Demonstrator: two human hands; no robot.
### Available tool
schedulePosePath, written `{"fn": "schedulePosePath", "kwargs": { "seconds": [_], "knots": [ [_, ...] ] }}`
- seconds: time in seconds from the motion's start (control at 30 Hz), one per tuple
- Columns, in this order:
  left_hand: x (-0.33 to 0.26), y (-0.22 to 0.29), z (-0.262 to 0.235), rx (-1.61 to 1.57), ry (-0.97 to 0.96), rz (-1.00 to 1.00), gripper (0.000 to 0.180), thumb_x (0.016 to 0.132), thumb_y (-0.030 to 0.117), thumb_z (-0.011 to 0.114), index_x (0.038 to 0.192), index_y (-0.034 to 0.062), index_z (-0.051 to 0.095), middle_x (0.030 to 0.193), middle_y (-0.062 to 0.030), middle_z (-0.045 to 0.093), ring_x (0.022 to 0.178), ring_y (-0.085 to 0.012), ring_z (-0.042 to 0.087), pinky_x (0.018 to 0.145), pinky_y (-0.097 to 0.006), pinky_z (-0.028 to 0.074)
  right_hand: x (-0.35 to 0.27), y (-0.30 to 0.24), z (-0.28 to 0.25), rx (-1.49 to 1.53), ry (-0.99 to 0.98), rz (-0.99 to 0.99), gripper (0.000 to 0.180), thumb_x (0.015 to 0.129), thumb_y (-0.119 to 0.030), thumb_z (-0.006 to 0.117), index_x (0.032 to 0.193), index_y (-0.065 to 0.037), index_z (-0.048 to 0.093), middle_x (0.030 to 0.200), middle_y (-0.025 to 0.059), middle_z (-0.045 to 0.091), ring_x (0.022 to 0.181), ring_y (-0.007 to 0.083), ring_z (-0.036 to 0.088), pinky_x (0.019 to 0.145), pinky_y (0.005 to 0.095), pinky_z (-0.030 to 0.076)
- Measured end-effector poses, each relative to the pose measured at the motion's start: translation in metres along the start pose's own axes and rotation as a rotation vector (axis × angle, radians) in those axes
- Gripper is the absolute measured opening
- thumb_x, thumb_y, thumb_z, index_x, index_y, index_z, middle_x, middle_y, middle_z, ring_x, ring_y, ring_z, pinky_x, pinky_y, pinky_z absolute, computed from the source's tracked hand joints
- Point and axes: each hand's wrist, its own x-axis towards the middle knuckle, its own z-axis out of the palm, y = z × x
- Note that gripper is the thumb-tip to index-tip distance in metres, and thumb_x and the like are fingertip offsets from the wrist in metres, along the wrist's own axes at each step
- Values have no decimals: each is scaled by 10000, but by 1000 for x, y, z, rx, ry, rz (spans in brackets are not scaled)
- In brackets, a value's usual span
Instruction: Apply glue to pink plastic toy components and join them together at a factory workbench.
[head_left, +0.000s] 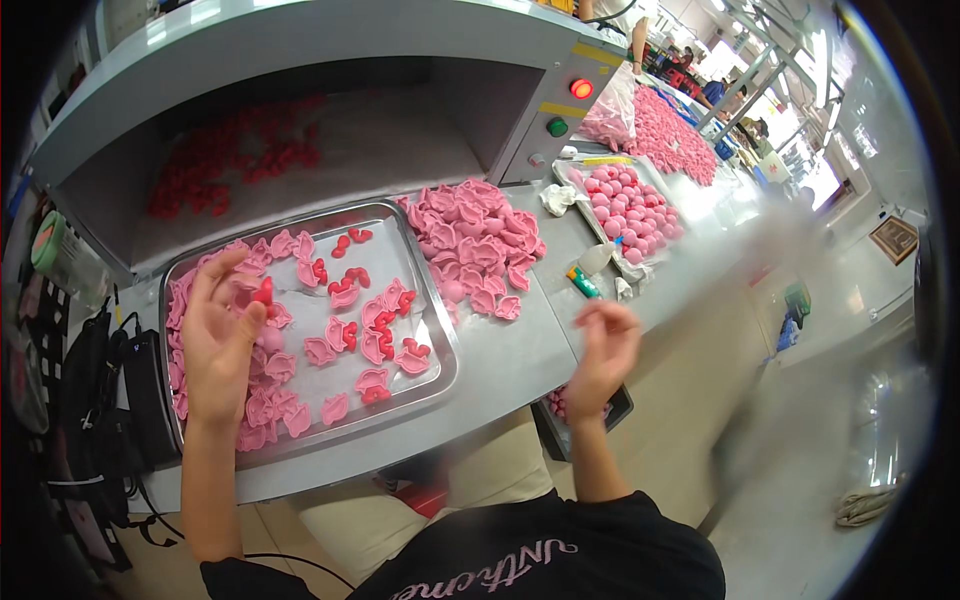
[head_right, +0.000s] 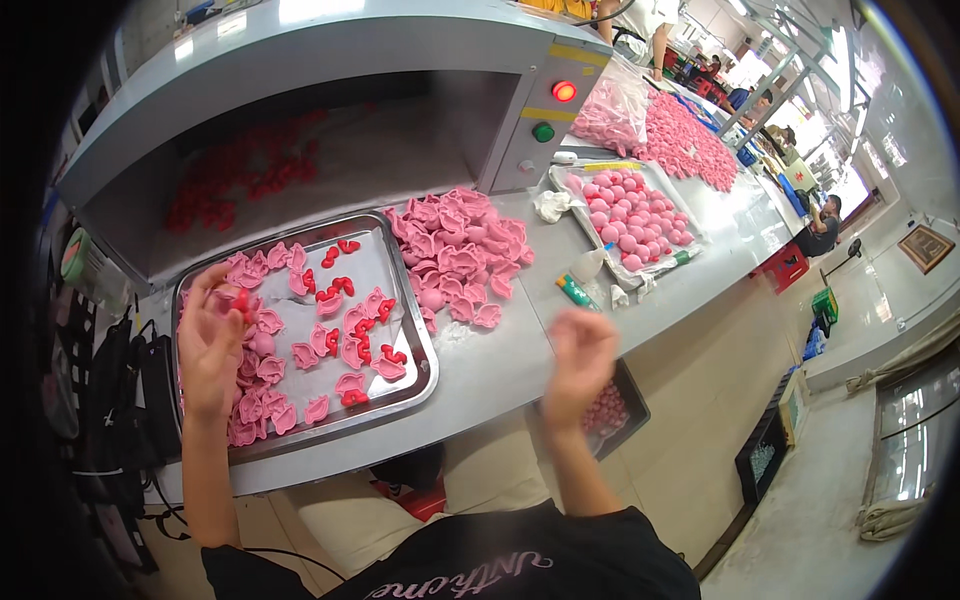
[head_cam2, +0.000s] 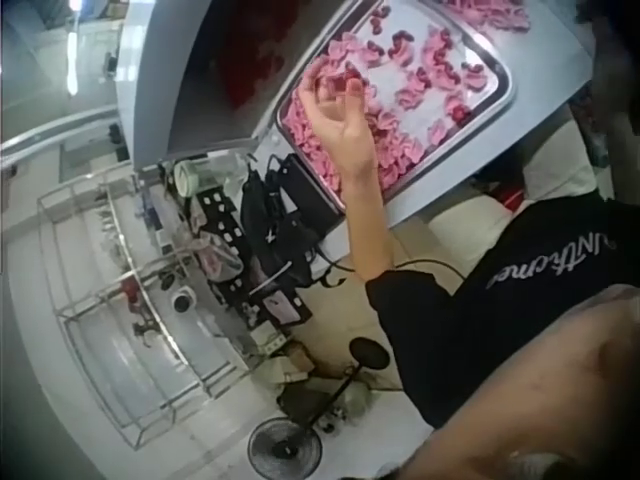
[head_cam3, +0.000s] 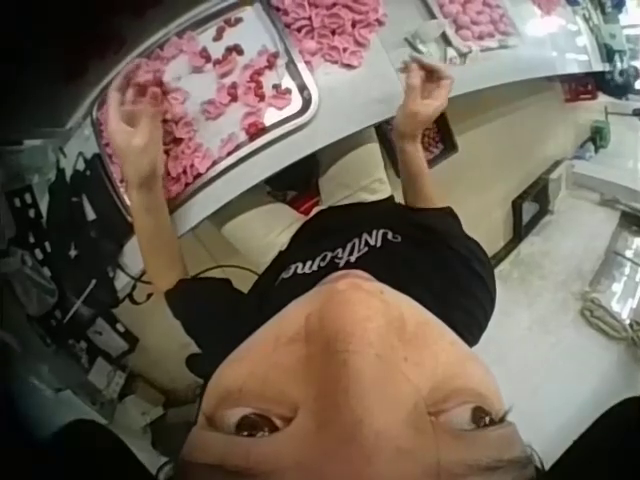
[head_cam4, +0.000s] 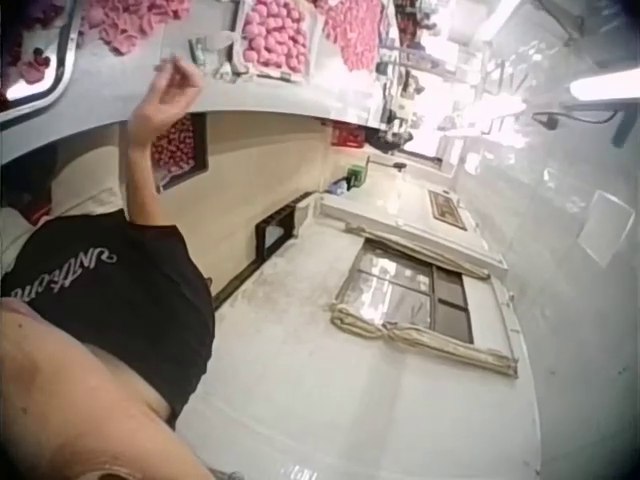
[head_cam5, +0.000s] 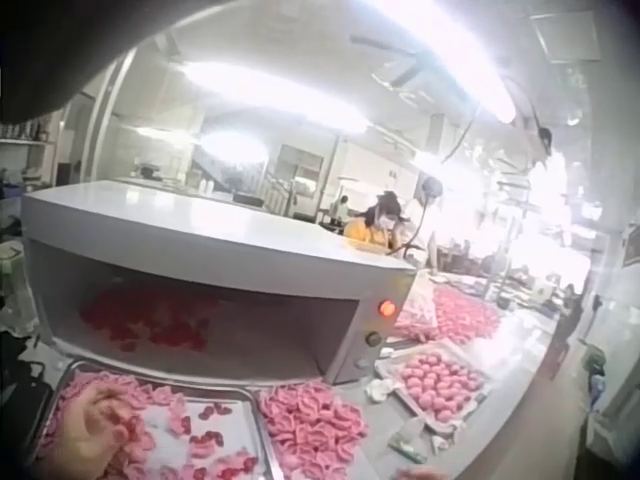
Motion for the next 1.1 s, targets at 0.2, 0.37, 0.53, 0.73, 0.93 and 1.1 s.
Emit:
{"fn": "schedulePosePath", "kwargs": {
  "seconds": [0.2, 0.37, 0.53, 0.73, 0.93, 1.1],
  "knots": [
    [-22, 49, 55, -260, -56, 222, 423, 827, 159, 542, 1155, -18, 342, 959, -56, 405, 747, -102, 390, 655, -241, 366, -83, -70, 76, 359, -902, 45, 475, 697, -95, 672, 1106, -46, 435, 1150, 152, 424, 1069, 270, 416, 890, 366, 339],
    [-48, 72, 46, -1064, 32, 475, 262, 850, 19, 438, 1086, -46, 346, 979, -82, 348, 742, -138, 358, 672, -256, 351, -150, -88, 102, 710, -1082, 180, 429, 688, -133, 690, 1011, -31, 428, 956, 133, 458, 870, 279, 470, 736, 336, 410],
    [-73, 58, 4, -1237, 196, 649, 236, 857, -34, 383, 1088, -57, 338, 970, -98, 353, 729, -139, 357, 680, -253, 361, -185, -65, 71, 557, -1217, 261, 352, 662, -162, 713, 825, -40, 425, 891, 116, 437, 796, 257, 455, 659, 324, 404],
    [-81, 44, -5, -1204, 388, 705, 175, 863, -6, 410, 1027, -57, 377, 975, -88, 361, 731, -144, 349, 677, -265, 352, -181, -74, 60, 500, -1007, 59, 339, 657, -178, 720, 767, -48, 427, 869, 108, 453, 749, 254, 484, 654, 298, 413],
    [-74, 36, 15, -1003, 390, 670, 272, 864, 21, 439, 1110, -78, 377, 1026, -88, 410, 742, -126, 363, 699, -227, 368, -188, -67, 48, 528, -1005, 149, 316, 653, -167, 729, 731, -52, 445, 862, 108, 460, 719, 253, 499, 615, 308, 422],
    [-71, 24, 19, -697, 590, 637, 320, 865, 36, 444, 1154, -90, 390, 1115, -96, 431, 789, -115, 397, 728, -207, 382, -209, -49, 29, 295, -1073, -141, 470, 668, -214, 710, 1004, -56, 421, 919, 128, 455, 759, 280, 496, 640, 321, 432]
  ]
}}
